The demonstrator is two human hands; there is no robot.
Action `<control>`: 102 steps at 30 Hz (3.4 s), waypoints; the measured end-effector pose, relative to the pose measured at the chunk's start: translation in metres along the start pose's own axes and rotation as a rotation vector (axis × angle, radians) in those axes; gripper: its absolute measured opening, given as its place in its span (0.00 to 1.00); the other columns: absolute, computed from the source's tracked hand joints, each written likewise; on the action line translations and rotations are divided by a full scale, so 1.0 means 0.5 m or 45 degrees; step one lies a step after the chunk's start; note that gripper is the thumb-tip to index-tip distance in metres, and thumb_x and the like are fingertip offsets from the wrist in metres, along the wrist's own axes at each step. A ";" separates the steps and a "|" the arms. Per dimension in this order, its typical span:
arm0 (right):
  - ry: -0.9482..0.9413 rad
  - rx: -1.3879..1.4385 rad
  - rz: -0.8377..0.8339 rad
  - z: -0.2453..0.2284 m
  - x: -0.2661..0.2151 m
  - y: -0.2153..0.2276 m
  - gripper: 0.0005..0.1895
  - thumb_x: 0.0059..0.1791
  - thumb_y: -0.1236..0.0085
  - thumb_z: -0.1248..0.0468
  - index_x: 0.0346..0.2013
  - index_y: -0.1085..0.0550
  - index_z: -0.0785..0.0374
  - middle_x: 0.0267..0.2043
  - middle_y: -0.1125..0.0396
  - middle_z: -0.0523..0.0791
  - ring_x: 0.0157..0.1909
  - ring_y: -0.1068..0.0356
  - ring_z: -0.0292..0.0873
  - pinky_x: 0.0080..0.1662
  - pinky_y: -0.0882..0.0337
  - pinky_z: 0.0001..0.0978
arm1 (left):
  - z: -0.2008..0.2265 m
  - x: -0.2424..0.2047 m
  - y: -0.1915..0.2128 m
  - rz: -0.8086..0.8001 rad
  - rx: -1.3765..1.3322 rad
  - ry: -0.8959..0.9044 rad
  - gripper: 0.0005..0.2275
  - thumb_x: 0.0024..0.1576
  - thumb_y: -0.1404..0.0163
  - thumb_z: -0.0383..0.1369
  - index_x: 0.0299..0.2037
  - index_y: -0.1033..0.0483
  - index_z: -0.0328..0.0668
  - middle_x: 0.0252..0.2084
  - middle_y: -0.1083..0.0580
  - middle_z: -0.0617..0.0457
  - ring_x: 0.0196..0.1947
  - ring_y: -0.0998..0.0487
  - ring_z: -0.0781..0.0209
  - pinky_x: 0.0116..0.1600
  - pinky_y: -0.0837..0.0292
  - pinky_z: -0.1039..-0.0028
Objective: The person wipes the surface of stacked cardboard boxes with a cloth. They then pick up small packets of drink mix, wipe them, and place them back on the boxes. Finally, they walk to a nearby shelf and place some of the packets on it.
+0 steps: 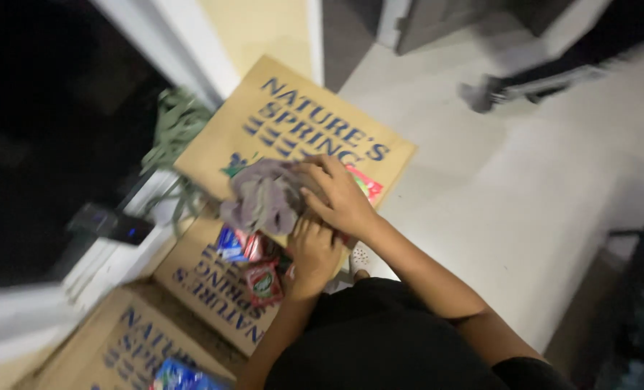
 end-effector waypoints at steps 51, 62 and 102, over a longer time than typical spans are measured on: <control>0.031 -0.391 0.060 0.104 -0.035 -0.014 0.30 0.39 0.35 0.74 0.56 0.22 0.59 0.63 0.33 0.55 0.66 0.36 0.60 0.65 0.35 0.48 | -0.147 -0.189 0.061 0.402 -0.319 0.515 0.16 0.64 0.47 0.35 0.54 0.36 0.33 0.55 0.39 0.41 0.56 0.34 0.47 0.60 0.34 0.59; -0.036 -0.130 0.153 0.201 -0.026 0.023 0.28 0.42 0.42 0.81 0.56 0.22 0.62 0.60 0.30 0.53 0.63 0.31 0.57 0.64 0.31 0.45 | -0.173 -0.202 0.039 0.294 -0.356 0.879 0.24 0.57 0.37 0.42 0.52 0.34 0.35 0.48 0.36 0.43 0.42 0.30 0.52 0.52 0.32 0.64; 0.031 -0.538 0.293 0.129 0.018 0.066 0.13 0.51 0.35 0.67 0.50 0.23 0.64 0.47 0.32 0.50 0.48 0.32 0.57 0.48 0.30 0.47 | -0.156 -0.116 0.124 0.263 -0.350 0.492 0.15 0.61 0.41 0.38 0.46 0.30 0.35 0.39 0.25 0.43 0.39 0.22 0.45 0.46 0.27 0.64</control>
Point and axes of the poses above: each hand's wrist, its own x-axis towards the middle knuckle, its own y-axis out of the back of the hand, z = x × y, the point moved 10 cm from there along x, towards the middle knuckle
